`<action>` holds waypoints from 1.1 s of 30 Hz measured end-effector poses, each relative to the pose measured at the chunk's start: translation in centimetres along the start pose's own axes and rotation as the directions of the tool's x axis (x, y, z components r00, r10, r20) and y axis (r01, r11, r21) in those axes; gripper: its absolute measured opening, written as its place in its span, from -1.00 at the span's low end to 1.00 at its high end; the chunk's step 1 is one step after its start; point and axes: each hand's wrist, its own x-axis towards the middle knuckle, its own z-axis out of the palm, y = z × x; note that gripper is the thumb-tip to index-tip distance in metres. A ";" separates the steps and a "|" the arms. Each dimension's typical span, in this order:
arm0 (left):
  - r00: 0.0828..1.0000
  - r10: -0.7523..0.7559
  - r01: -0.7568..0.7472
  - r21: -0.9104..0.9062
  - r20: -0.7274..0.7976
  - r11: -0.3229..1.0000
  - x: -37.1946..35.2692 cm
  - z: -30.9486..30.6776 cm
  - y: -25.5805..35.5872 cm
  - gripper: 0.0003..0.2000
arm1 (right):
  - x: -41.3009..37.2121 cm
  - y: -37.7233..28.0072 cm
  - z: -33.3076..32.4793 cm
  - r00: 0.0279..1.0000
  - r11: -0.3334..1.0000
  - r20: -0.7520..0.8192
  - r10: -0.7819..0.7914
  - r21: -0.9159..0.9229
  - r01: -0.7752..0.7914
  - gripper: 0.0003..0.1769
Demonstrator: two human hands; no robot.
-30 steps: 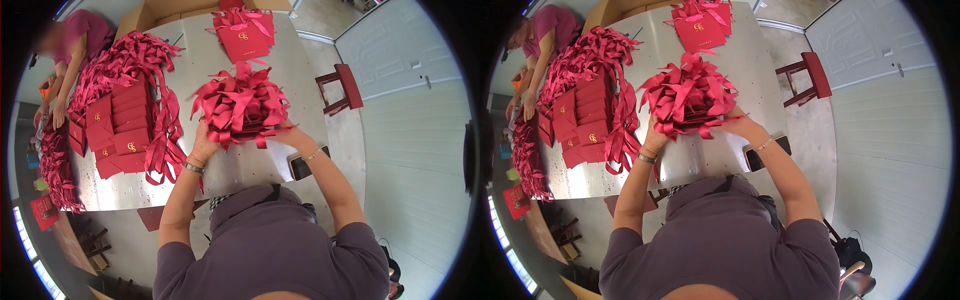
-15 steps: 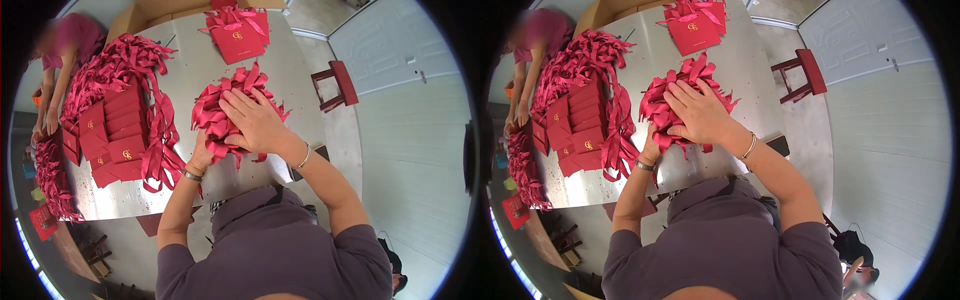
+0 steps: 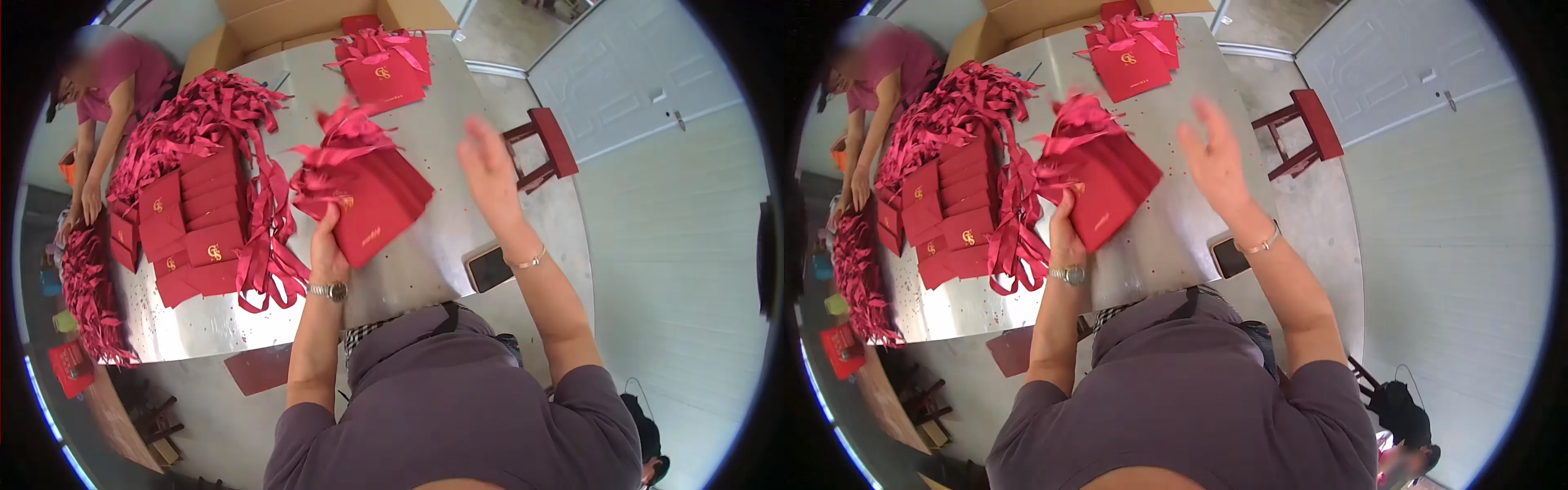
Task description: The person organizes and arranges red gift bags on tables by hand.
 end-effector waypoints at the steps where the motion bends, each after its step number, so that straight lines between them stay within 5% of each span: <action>1: 0.999 -0.011 0.016 -0.095 0.053 0.995 -1.1 -0.7 -0.8 -0.58 | -1.2 0.1 0.2 1.000 1.000 0.008 -0.013 0.008 0.013 -0.26; 3: 0.987 -0.023 0.043 -0.124 0.161 0.991 -3.8 -1.9 -2.5 -0.56 | -4.3 0.1 0.5 0.906 0.931 0.422 0.028 0.319 -0.177 -0.01; 7: 0.953 -0.132 0.201 -0.242 0.274 0.949 -9.7 -2.4 -6.4 -0.49 | -7.3 -3.6 0.7 0.807 0.941 0.529 -0.261 0.325 0.092 0.31; 9: 0.984 -0.114 0.140 -0.200 0.138 0.970 -11.9 -4.8 -9.3 -0.45 | -7.8 -5.7 -0.1 0.697 0.911 0.619 -0.362 0.075 0.406 0.24; 11: 0.961 -0.149 0.221 -0.318 0.234 0.922 -15.3 -2.4 -10.2 -0.44 | -8.9 -6.3 -0.1 0.634 0.862 0.619 -0.463 0.147 0.486 -0.19; 13: 0.975 -0.148 0.190 -0.268 0.168 0.944 -17.7 -4.2 -12.3 -0.42 | -9.6 -5.7 0.6 0.544 0.785 0.594 -0.592 0.274 0.556 -0.64; 14: 0.982 -0.109 0.145 -0.244 0.156 0.959 -19.2 -4.4 -13.0 -0.41 | -9.8 -5.8 0.6 0.519 0.781 0.609 -0.599 0.300 0.548 -0.64; 16: 0.993 -0.048 0.064 -0.146 0.112 0.987 -21.9 -4.7 -14.7 -0.36 | -10.0 -6.4 0.7 0.505 0.906 0.839 -0.201 -0.037 0.422 -0.70; 17: 0.995 -0.046 0.057 -0.124 0.085 0.991 -23.3 -4.9 -15.4 -0.35 | -9.8 -6.2 1.3 0.445 0.995 0.895 -0.017 -0.028 0.095 -0.67; 19: 0.998 -0.001 0.011 -0.169 0.060 0.986 -25.3 -5.4 -16.6 -0.39 | -10.4 -3.8 4.3 0.259 0.998 0.966 -0.002 0.017 -0.054 -0.68; 21: 1.000 0.015 -0.013 -0.314 0.002 0.949 -27.2 -8.6 -18.3 -0.43 | -12.8 0.1 7.4 0.229 0.997 0.971 0.063 -0.048 -0.068 -0.70; 23: 0.986 0.151 -0.166 -0.323 -0.070 0.932 -29.3 -8.8 -18.6 -0.43 | -14.8 1.7 9.0 0.733 0.986 0.660 -0.168 0.100 0.136 -0.63; 25: 0.956 0.273 -0.295 -0.319 -0.111 0.901 -31.2 -9.7 -18.3 -0.43 | -16.3 1.7 9.3 0.876 0.959 0.390 -0.284 0.121 0.257 -0.57; 26: 0.937 0.309 -0.348 -0.339 -0.163 0.874 -32.0 -10.1 -18.2 -0.42 | -17.3 1.3 8.7 0.851 0.969 0.464 -0.245 0.131 0.208 -0.56; 27: 0.914 0.345 -0.402 -0.355 -0.214 0.844 -32.9 -10.4 -17.9 -0.42 | -18.7 0.5 8.3 0.818 0.978 0.536 -0.208 0.135 0.160 -0.56; 29: 0.856 0.417 -0.508 -0.351 -0.305 0.787 -34.6 -10.9 -17.1 -0.43 | -22.2 -2.6 7.3 0.379 0.909 0.925 0.029 0.133 -0.395 -0.43; 31: 0.770 0.504 -0.615 -0.243 -0.391 0.751 -36.0 -10.8 -15.2 -0.43 | -25.4 -6.5 7.4 0.146 0.888 0.980 -0.132 0.183 -0.423 -0.22; 32: 0.749 0.523 -0.641 -0.244 -0.407 0.728 -37.1 -10.6 -14.1 -0.43 | -26.8 -6.9 8.9 0.150 0.916 0.958 -0.243 0.278 -0.291 0.06; 33: 0.707 0.563 -0.663 -0.123 -0.429 0.739 -38.3 -10.6 -13.0 -0.42 | -27.4 -8.1 10.0 0.119 0.917 0.960 -0.254 0.278 -0.285 0.06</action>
